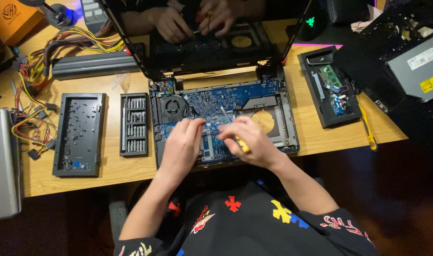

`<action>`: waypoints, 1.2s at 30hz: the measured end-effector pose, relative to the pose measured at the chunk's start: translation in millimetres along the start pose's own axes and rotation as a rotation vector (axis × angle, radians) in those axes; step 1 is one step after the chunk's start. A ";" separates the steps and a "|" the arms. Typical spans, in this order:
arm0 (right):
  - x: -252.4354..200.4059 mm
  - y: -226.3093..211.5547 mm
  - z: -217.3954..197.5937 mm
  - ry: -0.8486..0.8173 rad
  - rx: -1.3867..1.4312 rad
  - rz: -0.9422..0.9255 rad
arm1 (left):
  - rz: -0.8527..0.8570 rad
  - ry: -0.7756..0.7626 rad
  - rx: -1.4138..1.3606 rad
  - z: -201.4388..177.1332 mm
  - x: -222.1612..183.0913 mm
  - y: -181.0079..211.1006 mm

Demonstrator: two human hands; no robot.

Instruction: The recorder is disassembling and working on the internal components of a laptop.

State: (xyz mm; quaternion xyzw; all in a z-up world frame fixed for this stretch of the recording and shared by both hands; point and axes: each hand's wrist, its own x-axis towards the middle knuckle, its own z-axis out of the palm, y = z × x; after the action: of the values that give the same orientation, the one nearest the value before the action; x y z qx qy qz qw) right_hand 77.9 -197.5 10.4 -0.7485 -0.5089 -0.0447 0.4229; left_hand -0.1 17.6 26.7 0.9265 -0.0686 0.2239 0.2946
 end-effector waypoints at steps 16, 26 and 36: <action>-0.5 -0.8 -5.3 0.120 -0.039 0.212 | -0.016 -0.086 0.086 8.1 8.2 -16.1; 5.6 -3.7 -6.0 0.146 -0.114 0.109 | -0.023 -0.068 0.083 9.8 8.1 -15.3; 7.0 -6.2 -6.0 0.126 -0.237 0.088 | -0.039 -0.023 0.081 9.3 7.1 -14.4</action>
State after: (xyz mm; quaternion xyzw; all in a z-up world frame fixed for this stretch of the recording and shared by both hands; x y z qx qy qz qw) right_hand 78.6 -195.7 21.4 -0.8106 -0.4389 -0.1329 0.3641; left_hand 13.4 24.0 15.8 0.9412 -0.0447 0.2102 0.2605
